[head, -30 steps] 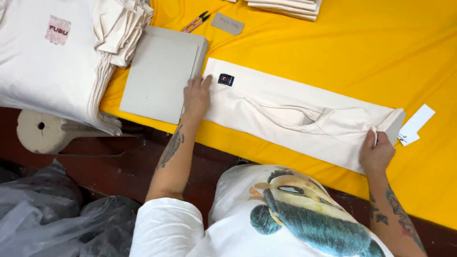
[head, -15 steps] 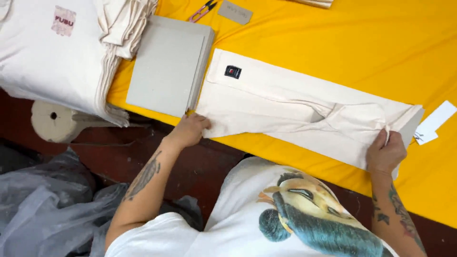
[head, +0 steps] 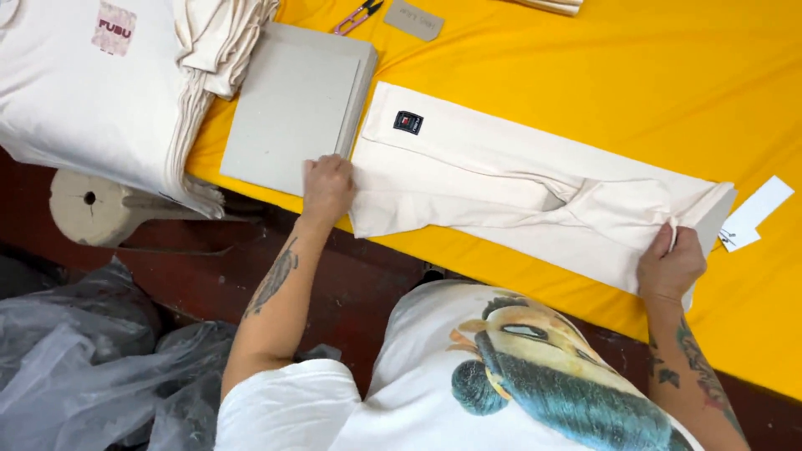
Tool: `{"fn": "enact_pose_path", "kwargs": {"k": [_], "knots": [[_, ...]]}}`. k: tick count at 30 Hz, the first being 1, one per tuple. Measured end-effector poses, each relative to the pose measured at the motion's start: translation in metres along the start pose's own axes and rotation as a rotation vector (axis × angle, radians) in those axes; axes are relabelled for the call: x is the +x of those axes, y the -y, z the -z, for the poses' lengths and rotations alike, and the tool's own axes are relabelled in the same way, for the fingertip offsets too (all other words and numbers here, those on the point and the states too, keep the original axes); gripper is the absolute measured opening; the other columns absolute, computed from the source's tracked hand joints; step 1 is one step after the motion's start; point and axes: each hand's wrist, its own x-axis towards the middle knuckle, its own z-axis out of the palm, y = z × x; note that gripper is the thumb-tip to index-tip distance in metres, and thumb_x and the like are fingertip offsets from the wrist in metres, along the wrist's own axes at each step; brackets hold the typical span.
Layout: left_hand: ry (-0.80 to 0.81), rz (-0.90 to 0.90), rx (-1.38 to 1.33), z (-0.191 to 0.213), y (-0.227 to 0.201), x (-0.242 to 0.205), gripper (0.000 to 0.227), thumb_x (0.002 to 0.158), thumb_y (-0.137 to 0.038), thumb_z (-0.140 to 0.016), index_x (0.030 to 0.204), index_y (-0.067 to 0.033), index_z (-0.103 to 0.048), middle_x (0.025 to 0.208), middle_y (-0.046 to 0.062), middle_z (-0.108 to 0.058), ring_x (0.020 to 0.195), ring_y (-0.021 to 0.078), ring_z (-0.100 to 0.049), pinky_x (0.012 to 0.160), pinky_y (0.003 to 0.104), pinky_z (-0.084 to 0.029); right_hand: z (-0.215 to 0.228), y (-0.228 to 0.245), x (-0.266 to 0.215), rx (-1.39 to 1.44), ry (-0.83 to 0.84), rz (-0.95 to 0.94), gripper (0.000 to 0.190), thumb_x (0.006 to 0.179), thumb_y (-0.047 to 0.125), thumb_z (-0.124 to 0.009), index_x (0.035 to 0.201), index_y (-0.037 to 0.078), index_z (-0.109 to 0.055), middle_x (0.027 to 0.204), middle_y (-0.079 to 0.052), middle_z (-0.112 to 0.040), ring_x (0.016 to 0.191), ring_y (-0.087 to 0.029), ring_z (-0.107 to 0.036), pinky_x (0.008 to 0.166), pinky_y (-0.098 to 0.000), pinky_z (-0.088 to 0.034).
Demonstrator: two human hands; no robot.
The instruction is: A worker is folding t-shirts on a yellow table using a rectangular board as a template to ensure uniform size and shape.
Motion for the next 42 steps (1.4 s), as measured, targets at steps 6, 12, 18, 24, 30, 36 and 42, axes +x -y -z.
{"fn": "enact_pose_path", "kwargs": {"k": [6, 12, 18, 24, 30, 36, 42], "knots": [[0.188, 0.468, 0.332, 0.048, 0.052, -0.096, 0.043, 0.08, -0.002, -0.063, 0.121, -0.0134, -0.06, 0.109, 0.013, -0.058, 0.089, 0.0345, -0.055, 0.076, 0.047, -0.041, 0.001, -0.001, -0.001, 0.012, -0.006, 0.012, 0.038, 0.123, 0.016, -0.062, 0.091, -0.001, -0.052, 0.077, -0.018, -0.052, 0.067, -0.041, -0.05, 0.063, -0.0509, -0.039], [0.648, 0.943, -0.551, 0.095, -0.073, -0.043, 0.062, 0.099, -0.056, -0.054, 0.135, -0.0055, -0.058, 0.128, 0.014, -0.062, 0.116, 0.0289, -0.061, 0.099, 0.043, -0.051, 0.001, -0.001, 0.0, -0.001, -0.017, 0.028, 0.036, 0.123, 0.015, -0.062, 0.092, -0.001, -0.055, 0.078, -0.018, -0.054, 0.067, -0.04, -0.052, 0.062, -0.0503, -0.04], [0.739, 0.77, -0.545, 0.02, -0.056, -0.033, 0.032, 0.098, -0.038, -0.058, 0.081, -0.0115, -0.057, 0.088, 0.008, -0.066, 0.085, 0.0249, -0.063, 0.074, 0.037, -0.047, 0.002, 0.003, 0.002, -0.002, -0.046, 0.059, 0.032, 0.121, 0.016, -0.063, 0.095, -0.002, -0.06, 0.078, -0.019, -0.058, 0.069, -0.042, -0.056, 0.064, -0.0506, -0.043], [0.04, 1.369, -1.66, 0.052, -0.044, 0.054, 0.046, 0.107, -0.035, -0.04, 0.146, -0.0101, -0.041, 0.12, 0.018, -0.07, 0.099, 0.029, -0.072, 0.085, 0.042, -0.064, 0.001, 0.004, 0.002, 0.023, -0.062, 0.061, 0.031, 0.121, 0.015, -0.063, 0.095, -0.002, -0.058, 0.077, -0.019, -0.057, 0.068, -0.041, -0.055, 0.064, -0.0505, -0.042], [-0.248, 0.13, -0.301, -0.018, -0.053, 0.041, 0.038, 0.098, 0.006, -0.057, 0.135, -0.0039, -0.059, 0.106, 0.018, -0.061, 0.096, 0.0355, -0.055, 0.084, 0.048, -0.049, 0.002, 0.006, 0.005, 0.016, -0.078, 0.09, 0.03, 0.12, 0.016, -0.061, 0.096, -0.002, -0.061, 0.077, -0.018, -0.058, 0.069, -0.04, -0.057, 0.065, -0.0499, -0.044], [0.132, -0.083, -0.048, -0.086, -0.049, 0.086, 0.022, 0.095, -0.015, -0.068, 0.114, -0.0219, -0.072, 0.13, 0.005, -0.06, 0.137, 0.0313, -0.041, 0.111, 0.056, -0.028, -0.008, -0.003, 0.003, -0.022, -0.093, -0.013, 0.025, 0.114, 0.021, -0.068, 0.097, 0.003, -0.067, 0.076, -0.022, -0.061, 0.077, -0.046, -0.068, 0.066, -0.0505, -0.053], [0.015, -0.147, 0.067, -0.062, -0.075, 0.111, 0.023, 0.095, -0.011, -0.064, 0.117, -0.0177, -0.068, 0.117, 0.009, -0.069, 0.122, 0.0313, -0.056, 0.111, 0.067, -0.021, 0.0, 0.008, 0.003, -0.029, -0.102, -0.028, 0.027, 0.113, 0.025, -0.066, 0.096, 0.005, -0.067, 0.074, -0.018, -0.061, 0.075, -0.043, -0.068, 0.066, -0.0472, -0.054]]}}
